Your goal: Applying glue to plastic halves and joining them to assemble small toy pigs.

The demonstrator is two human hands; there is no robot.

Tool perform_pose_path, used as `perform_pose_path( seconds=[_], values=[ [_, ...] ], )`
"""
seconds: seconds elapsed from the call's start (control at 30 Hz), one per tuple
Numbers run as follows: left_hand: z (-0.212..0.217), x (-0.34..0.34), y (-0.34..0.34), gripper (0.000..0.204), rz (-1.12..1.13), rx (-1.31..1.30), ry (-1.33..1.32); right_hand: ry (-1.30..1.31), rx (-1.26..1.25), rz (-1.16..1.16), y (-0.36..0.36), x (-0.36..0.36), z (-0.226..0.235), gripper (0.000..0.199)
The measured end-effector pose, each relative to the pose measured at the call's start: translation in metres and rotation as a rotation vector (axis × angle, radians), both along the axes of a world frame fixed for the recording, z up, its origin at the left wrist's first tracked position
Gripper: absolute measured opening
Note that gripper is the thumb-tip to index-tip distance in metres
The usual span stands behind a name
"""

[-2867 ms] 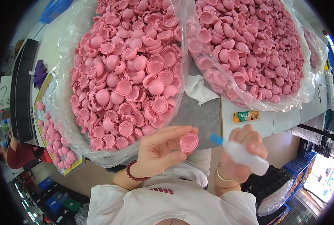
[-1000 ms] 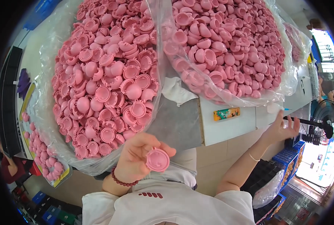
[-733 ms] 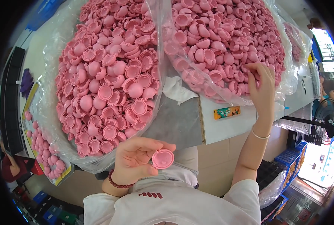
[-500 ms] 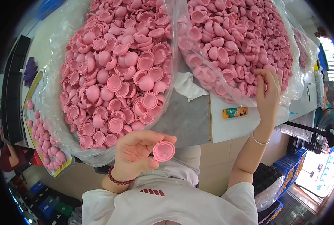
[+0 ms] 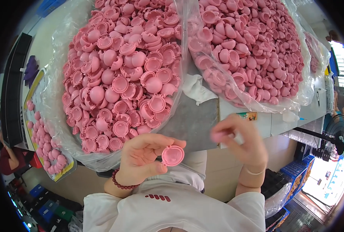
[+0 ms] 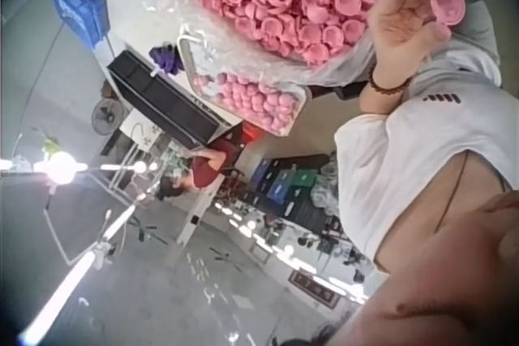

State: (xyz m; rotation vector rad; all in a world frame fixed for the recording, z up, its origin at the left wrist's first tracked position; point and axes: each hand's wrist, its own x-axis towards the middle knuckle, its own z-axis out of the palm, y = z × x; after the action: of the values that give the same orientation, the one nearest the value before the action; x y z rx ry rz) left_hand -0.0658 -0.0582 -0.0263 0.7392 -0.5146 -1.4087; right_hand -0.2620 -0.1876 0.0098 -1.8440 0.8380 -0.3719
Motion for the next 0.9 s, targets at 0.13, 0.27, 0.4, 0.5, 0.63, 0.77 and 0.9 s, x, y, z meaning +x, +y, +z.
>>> perform_pose_path(
  seconds=[0.13,0.27,0.4,0.5,0.63,0.77,0.9],
  values=[
    [0.0,-0.001,-0.004,0.047,-0.011,0.02,0.004,0.063,-0.357,0.019,0.016,0.015,-0.035,0.017],
    [0.001,0.0,-0.005,0.047,0.007,0.021,-0.033,0.098,-0.454,-0.102,0.021,0.014,-0.02,0.023],
    [-0.001,0.001,-0.004,0.046,0.023,0.037,-0.04,0.145,-0.517,0.148,0.015,0.004,-0.021,0.031],
    [-0.002,-0.002,-0.005,0.044,0.028,0.023,-0.105,0.144,-0.612,0.183,0.013,0.005,-0.03,0.034],
    [-0.002,-0.006,-0.005,0.043,0.058,0.02,-0.205,-0.087,-0.378,-0.034,0.017,0.01,-0.027,0.035],
    [-0.008,-0.006,-0.005,0.042,-0.063,-0.103,-0.445,-0.306,-0.447,-0.009,0.027,0.024,-0.028,0.034],
    [-0.007,-0.006,-0.004,0.037,-0.054,-0.097,-0.579,-0.308,-0.565,0.071,0.028,0.031,-0.034,0.036]
  ],
)
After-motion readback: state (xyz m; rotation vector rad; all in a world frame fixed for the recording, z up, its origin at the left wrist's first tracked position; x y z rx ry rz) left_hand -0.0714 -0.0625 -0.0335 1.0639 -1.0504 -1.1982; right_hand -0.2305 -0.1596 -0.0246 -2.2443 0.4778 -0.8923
